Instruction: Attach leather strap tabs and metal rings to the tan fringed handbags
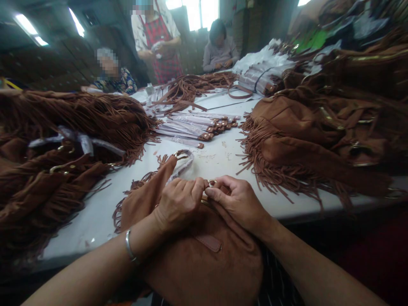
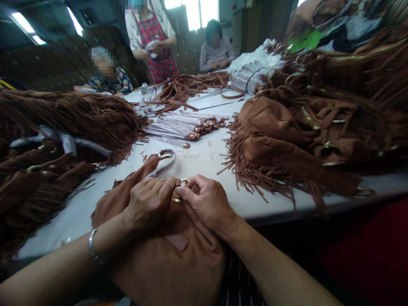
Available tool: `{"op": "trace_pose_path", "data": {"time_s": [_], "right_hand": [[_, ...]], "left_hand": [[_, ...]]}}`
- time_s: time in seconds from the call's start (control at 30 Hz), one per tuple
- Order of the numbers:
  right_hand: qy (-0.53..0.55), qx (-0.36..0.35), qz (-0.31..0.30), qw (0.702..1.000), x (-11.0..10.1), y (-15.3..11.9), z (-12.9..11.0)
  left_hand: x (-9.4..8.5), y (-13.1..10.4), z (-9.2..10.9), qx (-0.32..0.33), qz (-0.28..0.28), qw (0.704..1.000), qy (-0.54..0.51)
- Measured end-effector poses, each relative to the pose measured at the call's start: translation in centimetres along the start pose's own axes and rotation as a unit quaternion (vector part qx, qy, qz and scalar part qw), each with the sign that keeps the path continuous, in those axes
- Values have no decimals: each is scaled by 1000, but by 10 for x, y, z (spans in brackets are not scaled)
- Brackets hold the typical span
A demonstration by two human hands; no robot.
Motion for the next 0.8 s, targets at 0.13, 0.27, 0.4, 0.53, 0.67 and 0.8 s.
{"op": "trace_pose_path", "data": {"time_s": [0.13, 0.27, 0.4, 0.53, 0.67, 0.8], "right_hand": [[-19, 23, -109, 994, 2, -2, -3], [-206, -25, 17, 978, 1, -6, -16], [-264, -47, 88, 959, 9, -9, -16], [-273, -68, 97, 955, 13, -10, -10], [-240, -41, 97, 965, 5, -5, -6], [-119, -20, 7, 993, -1, 0, -3]], "left_hand": [[-3, 0, -4, 61, 29, 998, 5], [-6, 2, -7, 76, 30, 996, 24], [-3, 3, -11, -5, -2, 1000, 23], [4, -1, -4, 1, -25, 1000, -11], [8, -4, 5, -38, -38, 997, -54], [5, -6, 10, -72, -9, 996, -56]]}}
Point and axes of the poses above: each hand's wrist, its own y-axis towards the middle knuckle, its own x-axis out of the palm, z = x × y, the point moved 5 cm from there along y, towards the middle knuckle, and after that the axes turned 8 degrees about x, right-handed, at the moved point
